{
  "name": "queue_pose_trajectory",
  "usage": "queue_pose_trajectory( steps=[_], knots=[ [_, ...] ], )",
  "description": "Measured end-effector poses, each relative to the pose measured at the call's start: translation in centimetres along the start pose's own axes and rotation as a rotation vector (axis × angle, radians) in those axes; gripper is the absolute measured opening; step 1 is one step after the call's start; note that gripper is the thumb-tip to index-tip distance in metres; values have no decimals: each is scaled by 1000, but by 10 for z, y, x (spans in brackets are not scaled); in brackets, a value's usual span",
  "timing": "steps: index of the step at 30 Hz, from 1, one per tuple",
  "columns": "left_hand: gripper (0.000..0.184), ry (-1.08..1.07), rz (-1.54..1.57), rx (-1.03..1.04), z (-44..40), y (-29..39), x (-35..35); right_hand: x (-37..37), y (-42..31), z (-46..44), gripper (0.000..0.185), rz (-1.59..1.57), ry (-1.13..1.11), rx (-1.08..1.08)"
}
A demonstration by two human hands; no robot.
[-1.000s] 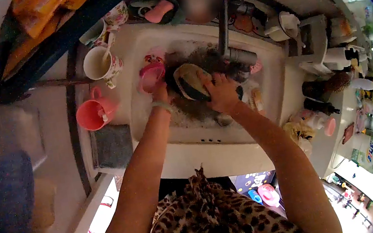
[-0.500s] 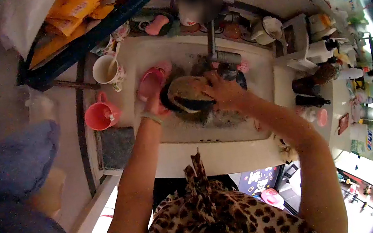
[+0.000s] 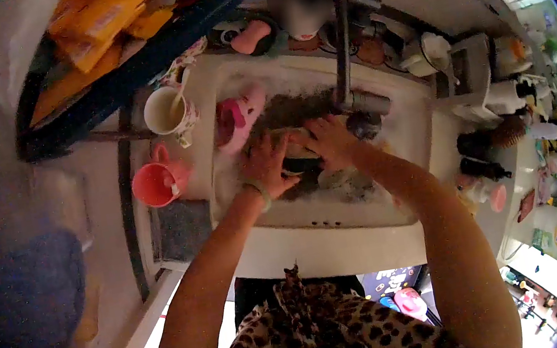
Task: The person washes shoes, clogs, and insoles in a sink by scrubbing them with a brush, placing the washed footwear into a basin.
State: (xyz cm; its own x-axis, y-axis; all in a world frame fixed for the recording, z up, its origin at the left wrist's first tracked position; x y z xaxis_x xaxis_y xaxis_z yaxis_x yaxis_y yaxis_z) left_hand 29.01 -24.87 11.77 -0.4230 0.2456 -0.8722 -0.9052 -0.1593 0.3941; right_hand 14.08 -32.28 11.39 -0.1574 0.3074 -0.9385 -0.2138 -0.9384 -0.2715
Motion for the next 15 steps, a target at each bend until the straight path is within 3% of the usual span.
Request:
queue_pose_trajectory(
  steps=[4, 6, 8, 11, 14, 15],
  knots=[
    [104, -28, -76, -63, -9, 2, 22, 30, 9, 1, 102, 51, 3, 9],
    [105, 26, -82, -38, -20, -4, 43, 47, 22, -4, 100, -199, 10, 88],
    [108, 10, -126, -48, -34, -5, 47, 26, 37, -2, 99, -167, -23, 96],
    [108, -56, -194, -146, -10, 6, 28, 7, 10, -5, 94, 93, -36, -3],
    [104, 14, -140, -114, -12, 11, -10, -15, 10, -6, 90, 73, -205, 0],
    [102, 49, -95, -81, -11, 15, -20, -31, 7, 2, 88, 101, -91, 14]
  ],
)
Point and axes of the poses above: each hand's wrist, its own z-axis away from the middle knuckle, its own x-axis out of the palm, y = z × x, the point moved 5 cm from there along -z, towards the middle knuckle, and after that the axes turned 13 degrees about -x, right-handed, at the moved point
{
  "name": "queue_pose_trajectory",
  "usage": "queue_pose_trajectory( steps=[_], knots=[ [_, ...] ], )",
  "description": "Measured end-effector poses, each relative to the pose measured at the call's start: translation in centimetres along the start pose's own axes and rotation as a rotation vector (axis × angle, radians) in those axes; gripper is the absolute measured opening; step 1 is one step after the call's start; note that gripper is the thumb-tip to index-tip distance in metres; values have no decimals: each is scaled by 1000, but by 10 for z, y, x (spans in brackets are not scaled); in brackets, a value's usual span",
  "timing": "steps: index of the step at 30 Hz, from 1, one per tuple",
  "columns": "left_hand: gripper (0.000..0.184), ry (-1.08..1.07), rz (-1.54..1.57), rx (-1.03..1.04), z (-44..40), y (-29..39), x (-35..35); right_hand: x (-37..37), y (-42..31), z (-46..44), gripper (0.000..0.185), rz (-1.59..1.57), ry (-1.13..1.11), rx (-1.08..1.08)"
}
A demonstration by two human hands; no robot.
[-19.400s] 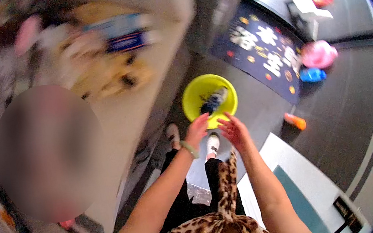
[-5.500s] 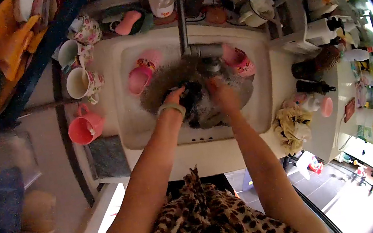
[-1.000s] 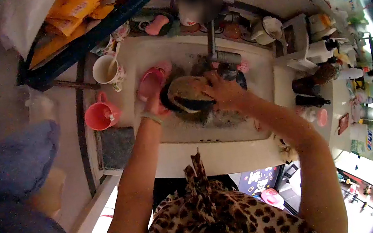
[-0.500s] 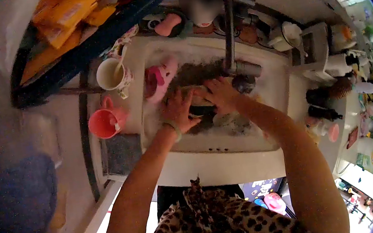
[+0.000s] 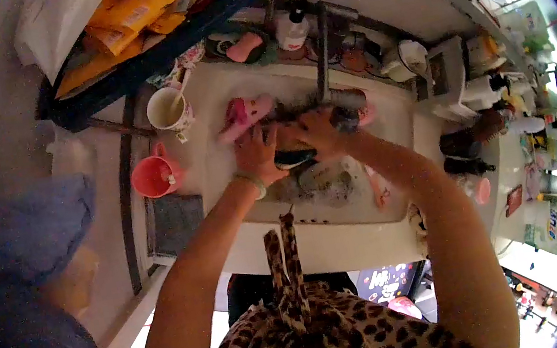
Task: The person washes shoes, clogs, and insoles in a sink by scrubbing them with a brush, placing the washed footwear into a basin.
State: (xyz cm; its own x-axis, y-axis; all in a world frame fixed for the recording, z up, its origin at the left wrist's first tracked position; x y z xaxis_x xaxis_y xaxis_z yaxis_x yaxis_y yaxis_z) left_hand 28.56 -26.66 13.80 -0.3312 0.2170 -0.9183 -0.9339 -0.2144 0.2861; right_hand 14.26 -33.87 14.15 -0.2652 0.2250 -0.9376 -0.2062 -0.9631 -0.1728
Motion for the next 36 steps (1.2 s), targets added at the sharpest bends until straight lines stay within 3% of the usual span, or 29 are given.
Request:
queue_pose_trajectory(
  steps=[3, 5, 7, 11, 14, 16, 19, 21, 24, 27, 28, 30, 32, 33, 36],
  knots=[
    [99, 222, 128, 78, 17, 18, -61, -52, -6, 30, 85, 26, 266, -18],
    [97, 278, 208, 104, 25, 25, -72, -82, -8, 46, 85, -18, 335, -123],
    [97, 258, 255, 103, 26, 28, -65, -75, -9, 48, 83, -27, 251, -76],
    [101, 28, 174, 55, 8, 14, 9, 31, 7, 28, 86, 83, 237, -178],
    [104, -146, -23, 24, 3, 3, 47, 59, 5, 16, 90, 302, 158, -239],
    [102, -141, -109, 25, 7, 5, 61, 68, 8, 11, 92, 246, 161, -203],
    [100, -245, -146, -45, -4, 7, 74, 79, 19, 12, 94, -191, 290, -90],
    [101, -244, -60, -60, -1, 8, 83, 101, 26, 11, 83, -144, 435, -116],
    [104, -141, 148, -27, -4, 2, 99, 97, 30, 12, 76, -176, 350, -139],
    [107, -18, 54, 52, -7, -1, 69, 101, 35, 14, 73, -102, 262, -84],
    [107, -216, 159, 2, -3, 6, 41, 97, 37, 17, 74, -136, 274, -79],
    [105, -27, 220, 121, 7, 17, -19, 11, 15, 32, 84, -259, 47, 2],
    [99, 107, 327, 184, 11, 20, -46, -84, -9, 50, 75, -27, -116, 43],
    [100, 112, 323, 205, 16, 24, -59, -98, -14, 54, 72, 84, -197, 60],
    [100, 79, 318, 224, 23, 29, -77, -77, -12, 56, 91, -72, -110, 61]
  ],
)
Point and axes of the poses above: each hand's wrist, its own z-axis away from the middle knuckle, its own x-axis out of the palm, y = z × x, the point moved 5 cm from there along -z, towards the middle knuckle, and after that the axes turned 13 degrees about -x, right-handed, at the moved point
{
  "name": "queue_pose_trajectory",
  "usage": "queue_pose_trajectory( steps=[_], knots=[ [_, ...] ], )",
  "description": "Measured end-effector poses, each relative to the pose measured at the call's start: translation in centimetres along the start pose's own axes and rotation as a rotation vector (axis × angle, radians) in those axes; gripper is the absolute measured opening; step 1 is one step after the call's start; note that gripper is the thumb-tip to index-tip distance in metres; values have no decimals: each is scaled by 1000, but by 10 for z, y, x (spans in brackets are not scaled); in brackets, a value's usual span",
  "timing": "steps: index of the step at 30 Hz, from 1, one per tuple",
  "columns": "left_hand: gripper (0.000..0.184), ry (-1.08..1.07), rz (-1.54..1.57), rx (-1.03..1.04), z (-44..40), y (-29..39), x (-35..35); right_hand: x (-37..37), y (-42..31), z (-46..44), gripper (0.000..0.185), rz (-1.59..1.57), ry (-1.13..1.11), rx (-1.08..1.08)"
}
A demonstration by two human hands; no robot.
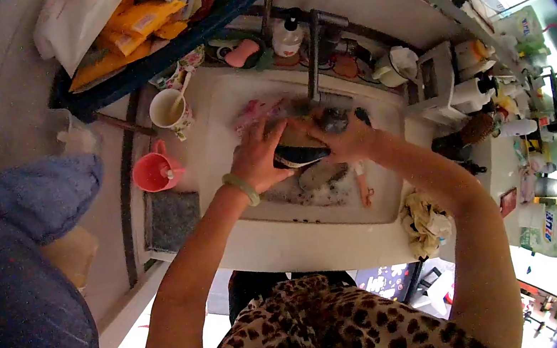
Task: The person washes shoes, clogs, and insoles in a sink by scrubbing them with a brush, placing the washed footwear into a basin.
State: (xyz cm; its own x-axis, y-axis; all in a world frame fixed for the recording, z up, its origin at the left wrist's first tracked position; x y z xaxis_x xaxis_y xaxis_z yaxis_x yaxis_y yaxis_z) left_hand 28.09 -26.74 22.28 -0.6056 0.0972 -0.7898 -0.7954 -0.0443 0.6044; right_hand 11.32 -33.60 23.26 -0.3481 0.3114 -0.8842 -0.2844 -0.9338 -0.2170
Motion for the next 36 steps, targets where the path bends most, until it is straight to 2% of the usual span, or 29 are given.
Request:
queue_pose_trajectory(
  steps=[4, 6, 8, 10, 12, 14, 19, 22, 23, 25, 26, 28, 31, 32, 35, 36],
  knots=[
    [102, -148, -62, -128, 2, -44, 74, 70, 13, -37, 109, -205, 110, -103],
    [100, -202, -153, -170, -2, -61, 106, 111, 25, -54, 93, -92, -34, -22],
    [96, -221, -257, -187, -1, -65, 119, 141, 29, -61, 94, -60, 42, -27],
    [93, -242, -400, -182, 3, -63, 123, 159, 32, -61, 110, -103, 356, -111],
    [95, -269, -394, -208, -1, -71, 136, 207, 47, -73, 110, -249, 409, -147],
    [96, -316, -352, -237, 0, -75, 148, 213, 48, -71, 110, -267, 415, -145],
    [89, -362, -303, -278, -1, -70, 130, 146, 33, -64, 107, -77, 358, -206],
    [77, -261, -219, -195, 2, -74, 119, 118, 20, -43, 103, -155, -6, 2],
    [71, -219, -68, -179, 8, -71, 106, 99, 7, -29, 102, -148, -95, 57],
    [59, -115, 229, -143, 13, -67, 64, 3, -31, 1, 98, -10, -133, 127],
    [56, -78, 307, -151, 16, -67, 50, 4, -31, 9, 95, -26, -109, 139],
    [48, -6, 459, -166, 25, -70, 29, -6, -40, 29, 94, -52, 109, 140],
    [44, 30, 461, -342, 44, -76, 18, -20, -56, 51, 94, -50, 337, 124],
    [45, 1, 586, -364, 48, -75, 17, -24, -63, 56, 94, -44, 398, 115],
    [45, -135, 661, -458, 55, -72, 15, -36, -78, 65, 97, -86, 371, 160],
    [45, -114, 701, -414, 56, -74, 17, -36, -78, 68, 98, -128, 368, 180]
  ],
)
Point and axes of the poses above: each hand's wrist, its own z-axis away from the middle knuckle, its own x-axis out of the palm, y = z × x, the point moved 5 cm from there along -z, towards the middle knuckle, and after that the axes turned 13 degrees about -x, right-handed, at the moved point
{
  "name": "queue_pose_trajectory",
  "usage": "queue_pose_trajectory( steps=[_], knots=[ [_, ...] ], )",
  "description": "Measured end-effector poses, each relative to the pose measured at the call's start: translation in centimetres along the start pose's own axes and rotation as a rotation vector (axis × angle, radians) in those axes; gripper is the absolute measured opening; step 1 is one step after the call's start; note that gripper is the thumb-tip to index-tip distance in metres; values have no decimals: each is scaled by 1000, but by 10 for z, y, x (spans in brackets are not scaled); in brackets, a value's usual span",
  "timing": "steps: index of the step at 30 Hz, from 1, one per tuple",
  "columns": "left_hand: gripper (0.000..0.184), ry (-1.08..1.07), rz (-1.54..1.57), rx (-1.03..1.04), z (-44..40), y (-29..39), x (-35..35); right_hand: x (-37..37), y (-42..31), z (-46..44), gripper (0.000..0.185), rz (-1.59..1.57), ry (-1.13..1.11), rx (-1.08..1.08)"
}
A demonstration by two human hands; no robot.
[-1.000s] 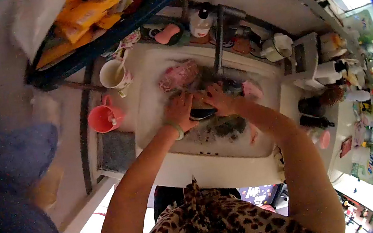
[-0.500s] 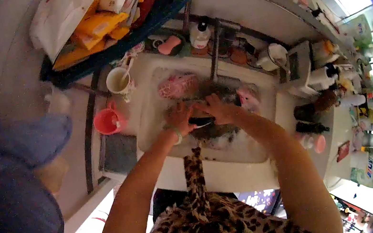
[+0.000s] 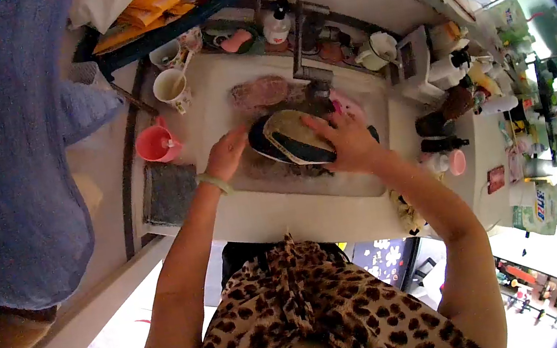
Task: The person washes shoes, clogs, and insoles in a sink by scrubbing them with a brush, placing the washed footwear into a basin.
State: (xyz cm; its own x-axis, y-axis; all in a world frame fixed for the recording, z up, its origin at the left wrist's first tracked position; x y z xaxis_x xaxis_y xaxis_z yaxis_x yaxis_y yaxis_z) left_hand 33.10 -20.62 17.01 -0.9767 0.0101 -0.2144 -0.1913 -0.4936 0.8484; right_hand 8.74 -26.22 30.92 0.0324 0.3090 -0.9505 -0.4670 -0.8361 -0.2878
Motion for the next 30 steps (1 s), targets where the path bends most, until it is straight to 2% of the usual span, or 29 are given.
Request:
queue_pose_trajectory(
  steps=[2, 5, 8, 11, 14, 17, 20, 23, 26, 30],
  knots=[
    [44, -9, 79, 91, 1, -13, 2, -1, 3, 6, 100, -77, -13, 55],
    [44, 6, -70, -33, 20, 3, -1, -20, -2, 12, 100, 40, 195, -33],
    [44, 24, 38, 206, 4, -40, 13, -34, 0, 19, 104, -74, 178, 52],
    [45, -67, -72, 98, 9, -35, 19, -46, -2, 29, 106, -128, 103, 262],
    [45, -104, -32, 1, 3, -41, 29, -52, 1, 37, 106, -98, 133, 296],
    [45, -105, -58, 119, -1, -39, 34, -44, 7, 50, 107, -116, 232, 320],
    [44, -154, 17, 152, -6, -44, 43, -46, 3, 58, 107, -185, 278, 337],
    [43, -220, -89, 125, -10, -47, 53, -42, 3, 68, 102, -213, 300, 396],
    [43, -310, -41, 79, -1, -31, 64, -34, 5, 77, 101, -231, 318, 482],
    [44, -390, -203, 106, 4, -19, 83, -18, 12, 94, 106, -148, 383, 508]
  ],
)
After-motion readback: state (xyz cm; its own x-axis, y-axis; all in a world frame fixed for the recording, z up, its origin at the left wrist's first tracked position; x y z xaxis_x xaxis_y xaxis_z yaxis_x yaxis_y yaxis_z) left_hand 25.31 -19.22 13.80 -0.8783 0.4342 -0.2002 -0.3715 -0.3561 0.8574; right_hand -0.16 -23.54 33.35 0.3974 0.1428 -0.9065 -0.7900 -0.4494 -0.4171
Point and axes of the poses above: each hand's wrist, its own z-axis away from the middle knuckle, its own x-axis out of the palm, y = z × x, the point moved 5 cm from there along -z, towards the middle knuckle, and after that the axes turned 13 degrees about -x, right-handed, at the moved point
